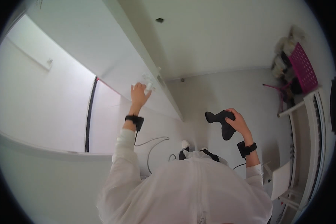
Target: The person wipes the surface of a white door and its handle with a cloth.
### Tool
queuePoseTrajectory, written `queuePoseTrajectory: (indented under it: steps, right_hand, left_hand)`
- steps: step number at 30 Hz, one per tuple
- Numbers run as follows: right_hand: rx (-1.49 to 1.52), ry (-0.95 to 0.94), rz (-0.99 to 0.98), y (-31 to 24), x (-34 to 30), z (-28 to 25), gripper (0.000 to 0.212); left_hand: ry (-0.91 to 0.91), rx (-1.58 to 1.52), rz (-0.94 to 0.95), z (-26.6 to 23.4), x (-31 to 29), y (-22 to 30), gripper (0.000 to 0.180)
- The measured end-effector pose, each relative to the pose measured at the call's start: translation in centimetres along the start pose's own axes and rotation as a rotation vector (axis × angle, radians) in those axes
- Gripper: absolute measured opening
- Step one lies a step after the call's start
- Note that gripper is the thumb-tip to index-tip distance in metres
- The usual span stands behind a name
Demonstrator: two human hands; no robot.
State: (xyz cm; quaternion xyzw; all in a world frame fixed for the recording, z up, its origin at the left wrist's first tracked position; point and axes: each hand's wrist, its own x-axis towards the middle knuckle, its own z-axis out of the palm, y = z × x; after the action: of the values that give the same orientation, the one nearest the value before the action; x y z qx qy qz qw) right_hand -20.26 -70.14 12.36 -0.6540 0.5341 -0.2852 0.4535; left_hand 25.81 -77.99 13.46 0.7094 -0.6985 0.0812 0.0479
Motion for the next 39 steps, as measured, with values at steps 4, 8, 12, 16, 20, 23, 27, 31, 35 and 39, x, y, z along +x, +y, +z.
queuePoseTrajectory:
  steps: [4, 8, 12, 16, 20, 23, 27, 31, 35, 39]
  right_hand:
    - [0.055, -0.190, -0.077, -0.2, 3.9, 4.4, 0.035]
    - [-0.020, -0.336, -0.227, -0.5, 7.6, 11.0, 0.038]
    - [-0.050, -0.569, -0.283, -4.3, 9.5, 16.6, 0.040]
    - [-0.040, -0.657, -0.407, -6.9, 13.1, 22.7, 0.040]
    - [-0.065, -0.736, -0.487, -11.0, 16.6, 27.6, 0.038]
    - [0.075, -0.833, -0.519, -11.5, 20.2, 30.2, 0.036]
    - [0.049, -0.936, -0.511, -14.1, 23.6, 33.5, 0.035]
    - [-0.005, -1.128, -0.582, -16.5, 29.4, 36.5, 0.036]
    - [-0.092, -1.244, -0.731, -22.5, 29.0, 46.9, 0.037]
    - [-0.199, -1.332, -0.924, -27.3, 28.8, 53.6, 0.038]
  left_hand:
    - [0.133, -0.190, -0.036, -2.3, -10.5, -2.0, 0.049]
    - [0.408, -0.717, -0.376, -4.5, -18.7, -2.0, 0.054]
    - [0.811, -0.224, -0.266, -7.3, -23.0, -0.7, 0.052]
    - [0.352, 0.009, -0.064, -8.6, -19.9, -0.5, 0.054]
    - [0.325, 0.172, -0.607, -3.1, -17.8, -7.2, 0.058]
    - [0.156, 0.133, -1.000, -1.4, -17.4, -10.4, 0.051]
    - [0.195, 0.125, -1.093, -2.0, -16.0, -14.7, 0.036]
    - [0.161, 0.162, -1.184, -1.6, -12.5, -17.1, 0.039]
    - [0.176, 0.215, -1.177, -0.3, -16.8, -25.1, 0.035]
    - [0.155, 0.277, -1.131, 2.3, -19.8, -27.2, 0.031]
